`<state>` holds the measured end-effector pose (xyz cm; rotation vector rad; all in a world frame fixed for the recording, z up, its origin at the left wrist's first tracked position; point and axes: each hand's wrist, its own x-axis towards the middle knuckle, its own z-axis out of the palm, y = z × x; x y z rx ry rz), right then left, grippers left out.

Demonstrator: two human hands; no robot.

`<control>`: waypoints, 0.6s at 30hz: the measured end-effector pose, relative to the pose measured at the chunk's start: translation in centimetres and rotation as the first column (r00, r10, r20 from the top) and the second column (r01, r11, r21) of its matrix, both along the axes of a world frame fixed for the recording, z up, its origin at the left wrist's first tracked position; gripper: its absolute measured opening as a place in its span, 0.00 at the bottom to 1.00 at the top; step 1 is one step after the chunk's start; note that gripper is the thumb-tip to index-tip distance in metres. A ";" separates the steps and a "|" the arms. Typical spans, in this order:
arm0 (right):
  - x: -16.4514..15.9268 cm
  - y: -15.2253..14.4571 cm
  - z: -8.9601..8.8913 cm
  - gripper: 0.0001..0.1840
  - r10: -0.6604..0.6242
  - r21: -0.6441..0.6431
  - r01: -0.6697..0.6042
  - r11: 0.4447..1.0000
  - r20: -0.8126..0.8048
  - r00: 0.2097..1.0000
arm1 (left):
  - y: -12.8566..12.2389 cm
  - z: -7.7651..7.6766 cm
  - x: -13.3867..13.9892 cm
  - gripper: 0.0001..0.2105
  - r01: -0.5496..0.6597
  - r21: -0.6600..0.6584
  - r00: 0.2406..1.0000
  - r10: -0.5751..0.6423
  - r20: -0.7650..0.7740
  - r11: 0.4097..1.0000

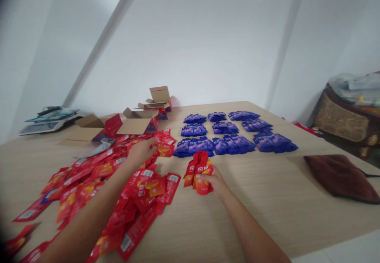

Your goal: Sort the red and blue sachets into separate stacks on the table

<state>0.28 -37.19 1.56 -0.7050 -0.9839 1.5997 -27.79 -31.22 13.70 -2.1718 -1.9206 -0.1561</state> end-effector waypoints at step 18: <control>0.0 0.5 -0.5 0.24 -0.061 -0.105 0.058 0.993 -0.023 0.998 | 4.7 -7.5 1.7 0.20 0.056 -0.189 0.935 0.015 0.355 0.980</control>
